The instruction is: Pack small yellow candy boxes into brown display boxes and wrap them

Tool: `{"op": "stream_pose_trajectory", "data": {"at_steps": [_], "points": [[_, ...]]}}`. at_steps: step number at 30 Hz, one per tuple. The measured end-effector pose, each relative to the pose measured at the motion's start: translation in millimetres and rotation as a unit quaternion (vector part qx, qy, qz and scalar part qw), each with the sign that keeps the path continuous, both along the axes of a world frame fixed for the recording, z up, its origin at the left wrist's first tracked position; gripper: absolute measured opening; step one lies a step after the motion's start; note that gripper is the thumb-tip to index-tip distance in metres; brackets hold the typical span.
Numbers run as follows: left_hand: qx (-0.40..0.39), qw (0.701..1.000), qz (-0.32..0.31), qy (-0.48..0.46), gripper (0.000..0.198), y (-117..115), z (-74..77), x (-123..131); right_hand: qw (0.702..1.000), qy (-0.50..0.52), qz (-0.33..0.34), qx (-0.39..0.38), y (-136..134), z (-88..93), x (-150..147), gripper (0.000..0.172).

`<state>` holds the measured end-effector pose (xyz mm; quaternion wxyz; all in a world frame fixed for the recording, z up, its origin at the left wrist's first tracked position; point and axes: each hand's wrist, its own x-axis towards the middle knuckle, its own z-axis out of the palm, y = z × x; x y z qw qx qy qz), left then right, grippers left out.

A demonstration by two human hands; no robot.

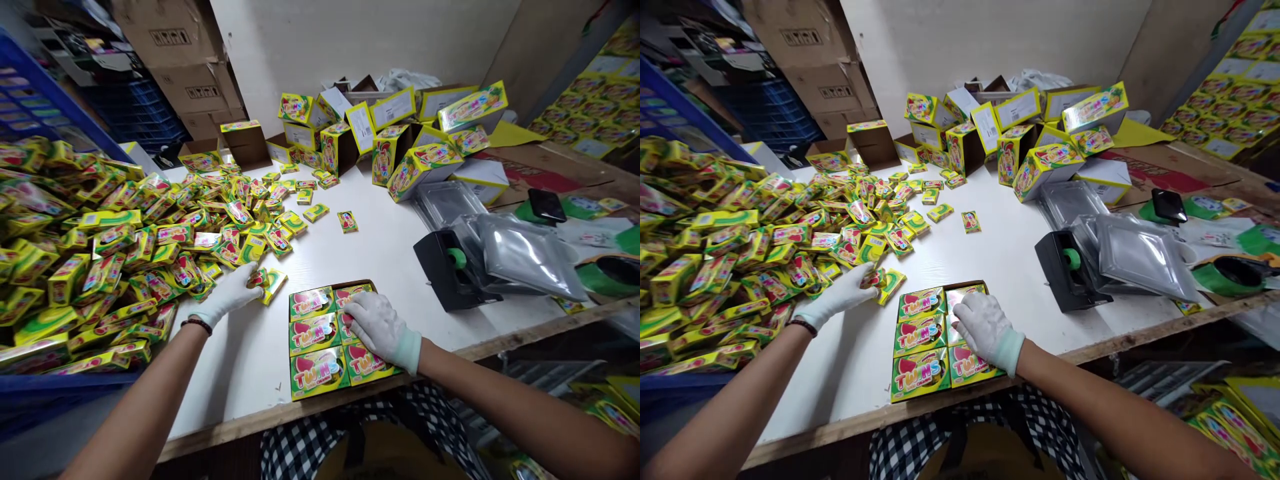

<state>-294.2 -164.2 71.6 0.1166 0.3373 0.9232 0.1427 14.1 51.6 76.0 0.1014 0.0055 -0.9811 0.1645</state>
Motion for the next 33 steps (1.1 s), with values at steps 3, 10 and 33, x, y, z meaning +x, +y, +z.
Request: {"op": "stream_pose_trajectory", "data": {"at_steps": [3, 10, 33], "points": [[0.021, 1.000, 0.020, 0.003, 0.058, -4, -7.9, 5, 0.995, 0.076, 0.005, -0.070, 6, -8.1, 5, 0.022], [0.321, 0.936, 0.086, -0.117, 0.087, 20, 37.3, 76, 0.950, 0.182, -0.007, -0.252, 13, 15.0, -14, 0.030], [0.167, 0.978, -0.118, 0.044, 0.036, 58, 5.0, 160, 0.985, -0.045, 0.101, -0.131, 56, -8.8, -60, 0.043]]}}
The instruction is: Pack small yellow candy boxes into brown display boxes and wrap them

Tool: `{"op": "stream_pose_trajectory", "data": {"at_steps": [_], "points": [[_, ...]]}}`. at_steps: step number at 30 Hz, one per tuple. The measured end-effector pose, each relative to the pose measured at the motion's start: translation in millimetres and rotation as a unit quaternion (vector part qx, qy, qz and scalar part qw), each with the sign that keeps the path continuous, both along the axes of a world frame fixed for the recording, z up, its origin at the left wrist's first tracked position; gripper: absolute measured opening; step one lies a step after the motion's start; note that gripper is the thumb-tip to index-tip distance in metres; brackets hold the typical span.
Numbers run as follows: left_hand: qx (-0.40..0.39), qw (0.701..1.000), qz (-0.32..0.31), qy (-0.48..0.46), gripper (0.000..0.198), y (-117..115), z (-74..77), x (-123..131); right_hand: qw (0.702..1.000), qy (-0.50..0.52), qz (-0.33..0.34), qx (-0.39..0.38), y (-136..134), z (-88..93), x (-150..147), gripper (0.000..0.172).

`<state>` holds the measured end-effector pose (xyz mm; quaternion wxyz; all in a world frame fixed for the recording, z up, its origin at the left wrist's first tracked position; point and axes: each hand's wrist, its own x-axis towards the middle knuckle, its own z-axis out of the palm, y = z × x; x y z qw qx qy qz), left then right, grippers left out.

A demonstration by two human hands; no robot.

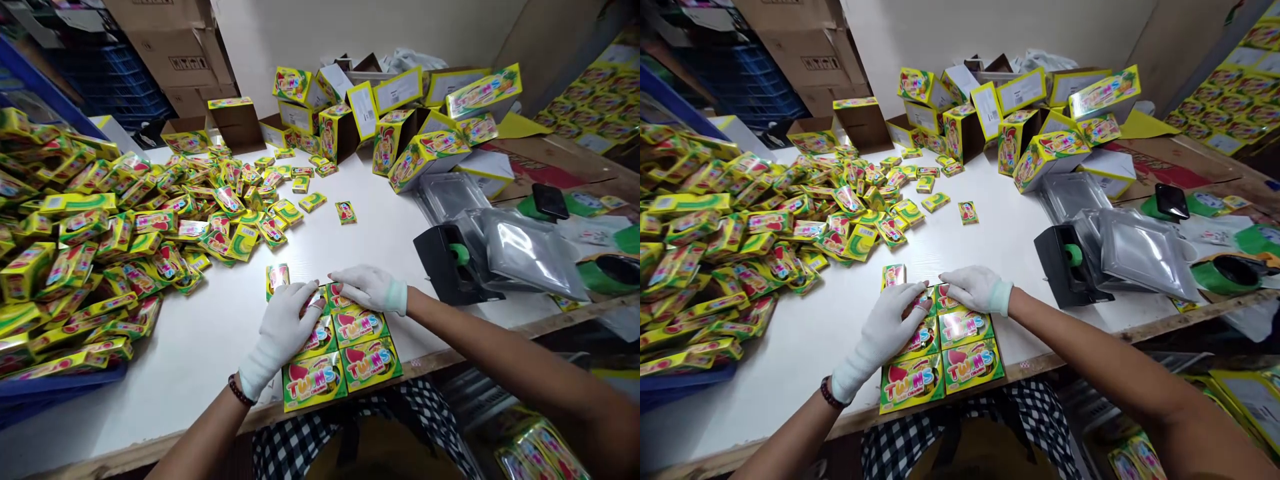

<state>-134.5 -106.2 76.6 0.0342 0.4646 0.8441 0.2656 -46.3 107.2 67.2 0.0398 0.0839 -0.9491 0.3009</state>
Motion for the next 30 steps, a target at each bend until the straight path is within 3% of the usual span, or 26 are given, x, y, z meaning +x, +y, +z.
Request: {"op": "stream_pose_trajectory", "data": {"at_steps": [4, 9, 13, 18, 22, 26, 28, 30], "points": [[-0.061, 0.996, -0.007, 0.065, 0.037, 0, 7.6, 3, 0.987, -0.032, 0.014, 0.155, -6, 15.1, -2, 0.042], [-0.112, 0.982, -0.054, 0.139, 0.049, 5, 17.8, 22, 0.975, -0.038, -0.035, 0.217, -19, 19.6, 0, 0.036], [-0.150, 0.968, -0.071, 0.188, 0.069, 8, 12.1, 39, 0.981, -0.025, -0.087, 0.170, -24, 11.9, 2, 0.032], [-0.153, 0.955, -0.114, 0.228, 0.056, 12, 8.0, 30, 0.987, 0.067, -0.143, 0.018, -16, -4.9, 5, 0.042], [-0.120, 0.953, -0.138, 0.241, 0.054, 11, 8.0, 20, 0.955, 0.150, -0.254, -0.043, 32, 3.7, 43, 0.042], [-0.102, 0.954, -0.141, 0.245, 0.054, 9, 5.7, 18, 0.895, 0.187, -0.406, -0.006, 127, 34.4, 131, 0.032], [-0.094, 0.954, -0.142, 0.248, 0.054, 9, 3.2, 16, 0.886, 0.113, -0.448, 0.040, 175, 44.6, 176, 0.025], [-0.089, 0.953, -0.142, 0.253, 0.055, 9, -0.4, 14, 0.910, -0.002, -0.406, 0.087, 211, 46.7, 208, 0.020]]}}
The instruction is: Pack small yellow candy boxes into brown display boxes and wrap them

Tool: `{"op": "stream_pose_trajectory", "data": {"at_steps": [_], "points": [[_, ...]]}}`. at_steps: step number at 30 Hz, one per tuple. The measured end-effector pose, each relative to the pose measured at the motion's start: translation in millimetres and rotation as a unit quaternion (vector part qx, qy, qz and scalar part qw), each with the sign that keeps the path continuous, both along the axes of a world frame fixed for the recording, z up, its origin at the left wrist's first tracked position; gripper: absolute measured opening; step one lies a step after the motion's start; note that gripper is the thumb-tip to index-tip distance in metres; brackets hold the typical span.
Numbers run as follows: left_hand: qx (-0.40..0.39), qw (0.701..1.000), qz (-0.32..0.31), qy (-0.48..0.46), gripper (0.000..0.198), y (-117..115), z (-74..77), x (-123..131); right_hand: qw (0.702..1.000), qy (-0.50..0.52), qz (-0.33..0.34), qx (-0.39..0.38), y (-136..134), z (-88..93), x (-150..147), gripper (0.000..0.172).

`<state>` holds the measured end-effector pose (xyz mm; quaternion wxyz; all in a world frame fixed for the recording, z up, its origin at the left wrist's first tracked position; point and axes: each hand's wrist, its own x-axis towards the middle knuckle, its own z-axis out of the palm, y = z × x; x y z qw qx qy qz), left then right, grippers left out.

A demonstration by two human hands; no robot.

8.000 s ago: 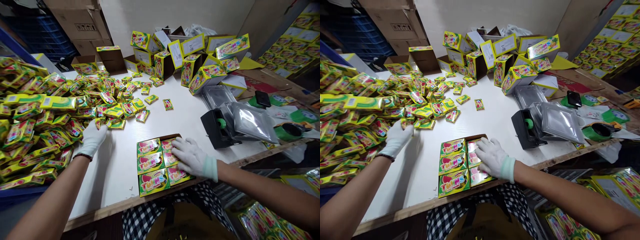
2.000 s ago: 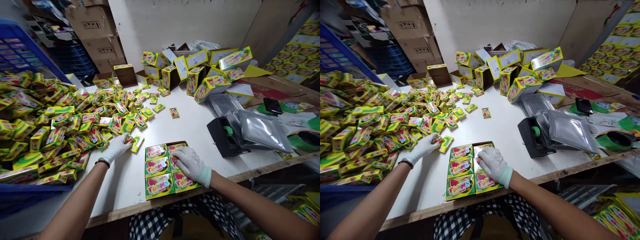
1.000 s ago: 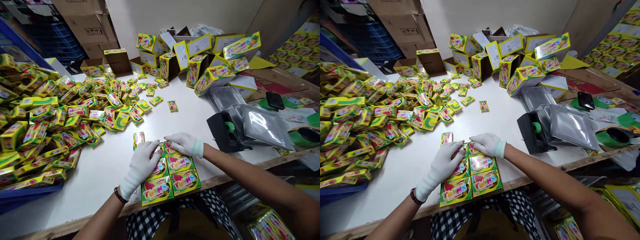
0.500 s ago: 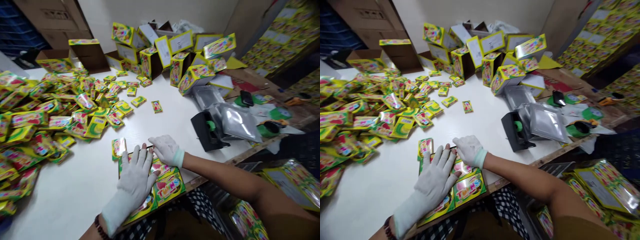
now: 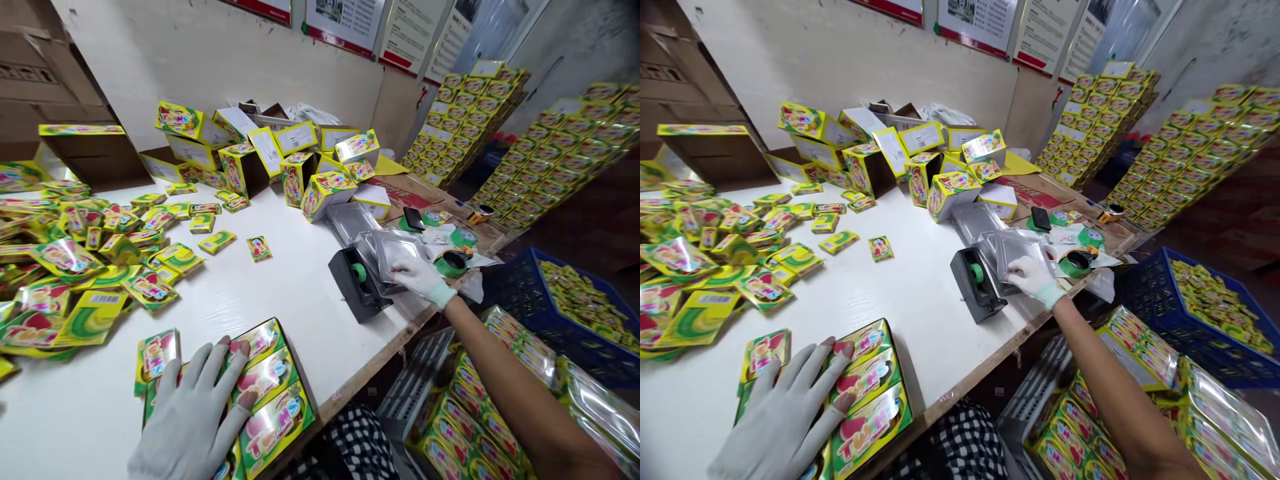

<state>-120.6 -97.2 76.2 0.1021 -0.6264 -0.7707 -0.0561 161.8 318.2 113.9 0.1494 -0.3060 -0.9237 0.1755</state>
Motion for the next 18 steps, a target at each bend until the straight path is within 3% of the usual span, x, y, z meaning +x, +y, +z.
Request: {"op": "stream_pose_trajectory", "data": {"at_steps": [3, 6, 10, 18], "points": [[0.006, 1.000, 0.000, 0.009, 0.056, -1, -6.5, -4, 0.998, -0.053, 0.036, -0.018, 29, -8.1, 14, 0.012], [0.001, 1.000, 0.002, 0.012, 0.057, -2, -11.6, -8, 0.997, -0.040, 0.037, -0.046, 41, -17.2, -1, 0.013], [-0.011, 1.000, 0.007, 0.007, 0.058, -4, -14.9, -10, 0.990, -0.039, 0.046, -0.131, 60, -17.3, -16, 0.027], [0.000, 1.000, 0.003, 0.009, 0.056, -2, -16.6, -10, 0.958, -0.067, 0.054, -0.274, 89, -8.3, -13, 0.050]]}}
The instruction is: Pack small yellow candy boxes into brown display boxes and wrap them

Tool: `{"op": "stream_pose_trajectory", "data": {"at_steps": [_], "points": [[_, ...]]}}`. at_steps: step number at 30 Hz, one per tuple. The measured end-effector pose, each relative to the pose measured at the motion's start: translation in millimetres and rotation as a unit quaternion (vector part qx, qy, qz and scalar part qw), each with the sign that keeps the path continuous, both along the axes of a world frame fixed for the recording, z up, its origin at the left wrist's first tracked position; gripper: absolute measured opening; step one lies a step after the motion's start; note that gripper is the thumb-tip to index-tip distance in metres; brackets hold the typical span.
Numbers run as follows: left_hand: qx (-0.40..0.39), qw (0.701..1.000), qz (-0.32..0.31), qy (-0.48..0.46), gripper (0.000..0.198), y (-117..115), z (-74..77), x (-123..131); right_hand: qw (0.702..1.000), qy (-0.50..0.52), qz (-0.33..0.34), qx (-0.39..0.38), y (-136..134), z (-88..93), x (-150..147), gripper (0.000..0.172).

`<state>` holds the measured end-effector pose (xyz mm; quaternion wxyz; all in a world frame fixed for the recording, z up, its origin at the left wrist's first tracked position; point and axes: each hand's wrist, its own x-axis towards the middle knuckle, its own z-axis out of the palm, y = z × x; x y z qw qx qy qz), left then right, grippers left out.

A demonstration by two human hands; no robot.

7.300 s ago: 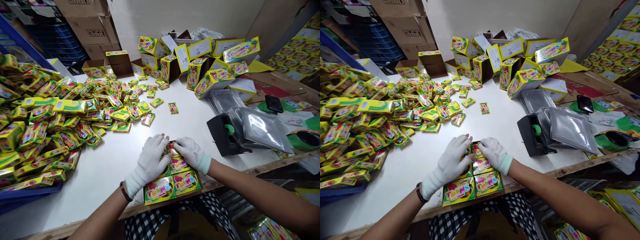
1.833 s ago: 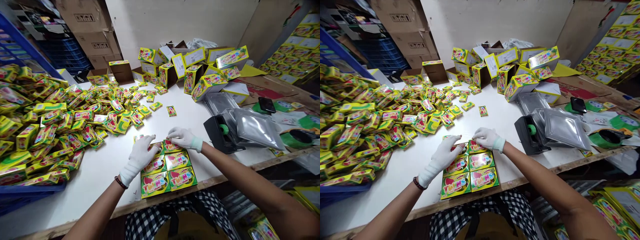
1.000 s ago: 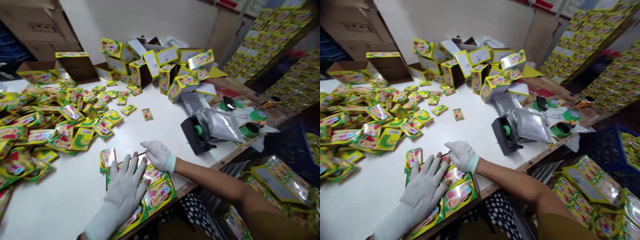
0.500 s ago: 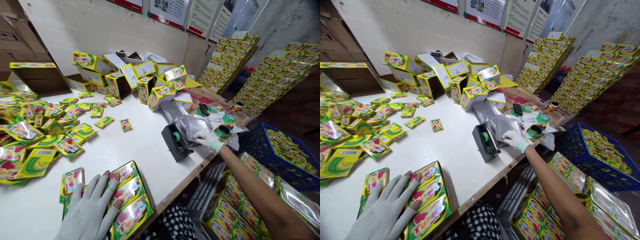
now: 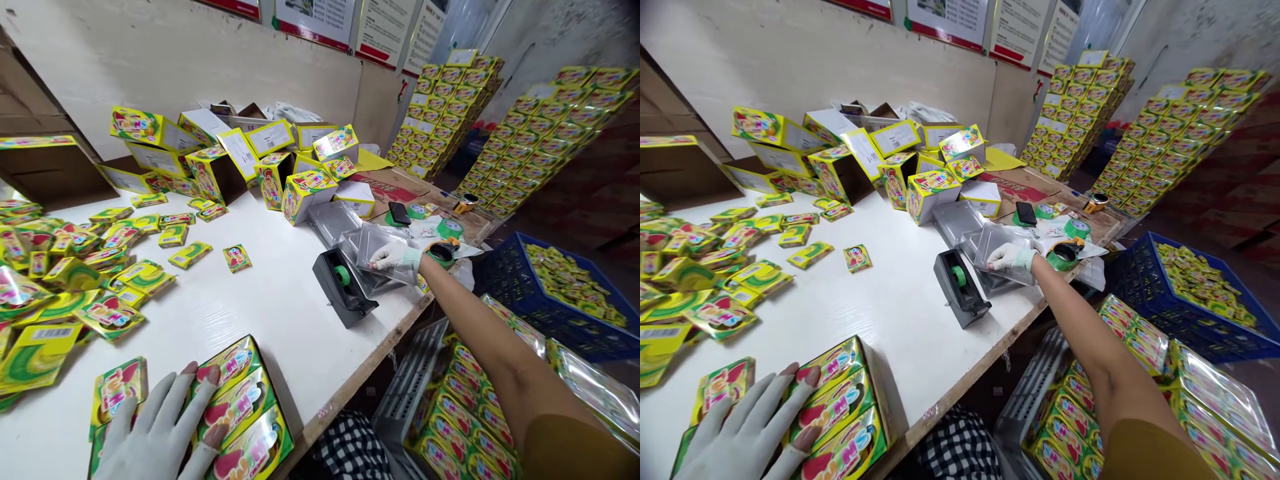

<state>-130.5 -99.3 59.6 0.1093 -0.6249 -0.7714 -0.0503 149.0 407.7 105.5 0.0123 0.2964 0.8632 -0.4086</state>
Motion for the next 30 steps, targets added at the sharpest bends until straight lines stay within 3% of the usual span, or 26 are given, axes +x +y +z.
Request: {"op": "stream_pose_trajectory", "data": {"at_steps": [4, 8, 16, 18, 22, 26, 28, 30], "points": [[0.005, 1.000, -0.012, 0.017, 0.058, 1, 0.7, 1, 1.000, -0.009, -0.009, -0.014, -1, 0.1, -4, 0.051], [0.001, 1.000, -0.011, 0.017, 0.058, 1, 2.7, 1, 1.000, -0.022, -0.005, 0.021, -4, 2.6, -5, 0.046], [0.000, 1.000, -0.004, 0.010, 0.059, 0, 2.8, 0, 0.975, -0.029, 0.021, 0.221, -42, 10.5, -12, 0.004], [0.006, 1.000, -0.007, 0.010, 0.059, 1, 2.3, -1, 0.963, -0.025, 0.014, 0.269, -53, 16.1, -12, 0.007], [0.016, 1.000, -0.006, -0.012, 0.058, 3, 4.7, 3, 0.935, 0.019, -0.034, 0.353, -71, 53.3, -15, 0.017], [-0.011, 0.988, 0.036, -0.150, 0.057, 7, 25.1, 7, 0.883, 0.232, -0.059, 0.403, -110, 116.5, -33, 0.015], [0.017, 0.951, 0.088, -0.297, 0.065, 10, 44.4, 1, 0.878, 0.326, -0.051, 0.347, -137, 141.9, -50, 0.011], [0.131, 0.870, 0.150, -0.451, 0.077, 12, 66.9, -11, 0.900, 0.416, -0.018, 0.129, -167, 151.9, -72, 0.009]]}}
